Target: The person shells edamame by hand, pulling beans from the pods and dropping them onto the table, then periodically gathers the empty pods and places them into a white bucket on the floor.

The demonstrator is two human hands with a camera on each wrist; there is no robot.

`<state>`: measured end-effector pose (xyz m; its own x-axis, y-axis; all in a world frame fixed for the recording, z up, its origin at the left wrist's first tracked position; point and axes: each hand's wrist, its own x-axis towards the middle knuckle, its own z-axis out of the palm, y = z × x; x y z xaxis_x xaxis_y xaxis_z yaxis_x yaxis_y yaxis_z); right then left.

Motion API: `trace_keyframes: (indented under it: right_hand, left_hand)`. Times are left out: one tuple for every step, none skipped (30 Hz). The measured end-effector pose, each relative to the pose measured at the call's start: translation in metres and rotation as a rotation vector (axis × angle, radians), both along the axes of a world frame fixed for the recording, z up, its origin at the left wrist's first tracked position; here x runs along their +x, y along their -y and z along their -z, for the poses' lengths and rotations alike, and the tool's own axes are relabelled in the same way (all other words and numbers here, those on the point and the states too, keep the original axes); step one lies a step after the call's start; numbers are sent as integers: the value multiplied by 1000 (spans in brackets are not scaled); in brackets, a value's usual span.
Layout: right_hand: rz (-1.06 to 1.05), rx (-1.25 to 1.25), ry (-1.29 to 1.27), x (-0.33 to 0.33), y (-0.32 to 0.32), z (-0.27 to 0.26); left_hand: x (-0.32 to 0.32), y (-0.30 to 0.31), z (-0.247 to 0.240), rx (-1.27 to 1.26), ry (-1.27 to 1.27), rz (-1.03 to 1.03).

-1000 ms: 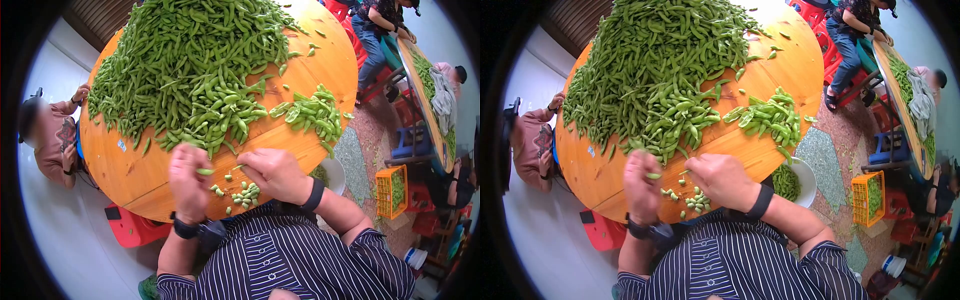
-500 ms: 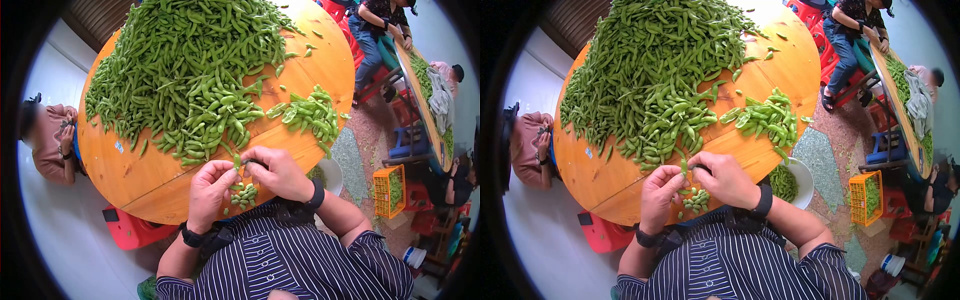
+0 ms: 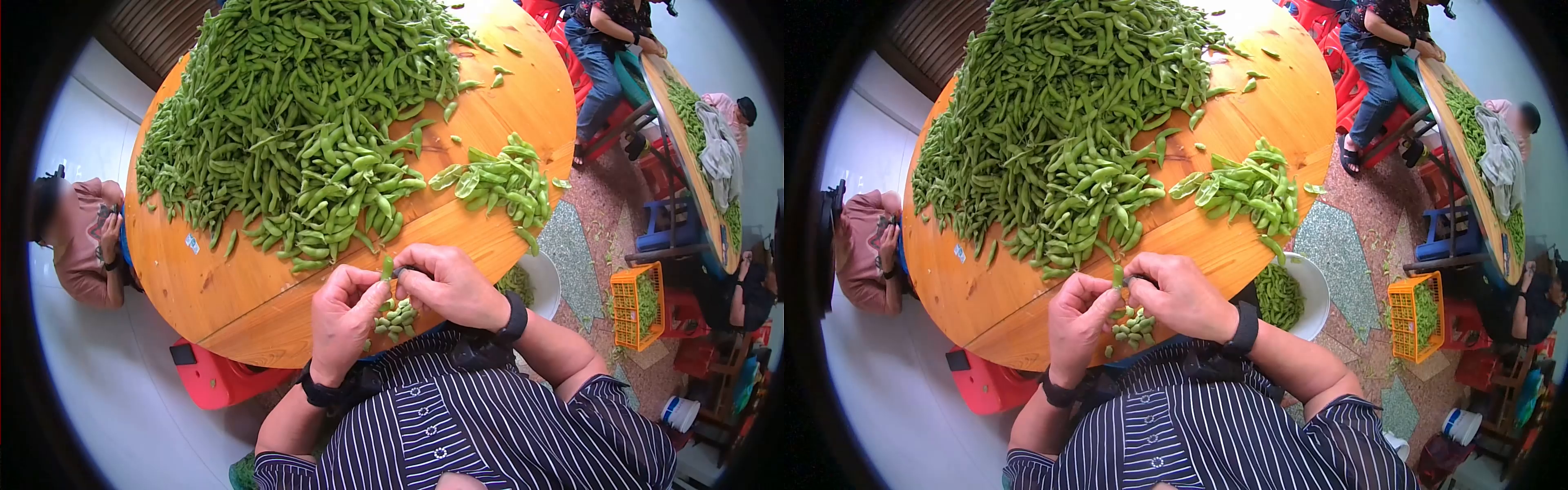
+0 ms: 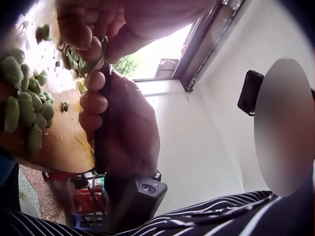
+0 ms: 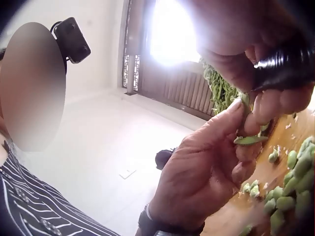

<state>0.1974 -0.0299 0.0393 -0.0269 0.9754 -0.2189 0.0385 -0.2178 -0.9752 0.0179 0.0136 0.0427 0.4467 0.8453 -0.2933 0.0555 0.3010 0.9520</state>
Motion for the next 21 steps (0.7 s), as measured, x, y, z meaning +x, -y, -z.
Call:
trace_keyframes:
  right_hand:
    - [11,32,46,0,0,1]
    - [13,30,45,0,1,3]
    - [29,123,131,-1,0,6]
    - [43,217,217,-2,0,8]
    - [44,217,217,-3,0,9]
    - [58,282,302,-4,0,10]
    - [71,346,387,-5,0,11]
    - [71,345,388,-7,1,12]
    - [83,339,410,-9,1,12]
    - [94,333,432,-10,1,13]
    - [92,333,432,-10,1,12]
    - [81,344,412,-11,0,11]
    - [71,355,392,-11,0,11]
    - [71,355,392,-10,-1,12]
    - [30,359,396,-8,-1,15]
    - [-11,362,400,-6,-1,17]
    - [-11,362,400,-5,0,18]
    - [-37,346,392,-4,0,19]
    - [-64,330,384,-3,0,19]
    - [-65,330,385,-2,0,18]
    - [-73,316,356,-2,0,16]
  left_hand:
    - [0,1,0,0,-1,1]
    - [1,2,0,18,-8,-4]
    - [2,3,0,36,-16,-8]
    - [3,5,3,35,-16,-7]
    - [4,7,7,107,-20,-18]
    - [4,9,11,177,-24,-29]
    - [4,10,11,176,-24,-29]
    - [3,12,12,341,-128,8]
    - [3,12,12,506,-233,45]
    - [3,12,12,505,-233,44]
    - [4,12,11,637,-270,68]
    - [3,11,10,770,-307,92]
    - [2,10,12,769,-308,92]
    - [0,9,14,717,-269,103]
    - [-3,7,16,663,-230,114]
    - [-4,7,18,663,-231,115]
    - [-6,6,20,404,-115,118]
    - [-8,5,21,146,0,120]
    - [-12,1,15,-64,19,141]
    - [-14,-1,12,-63,20,140]
    - [-14,-3,9,-185,78,143]
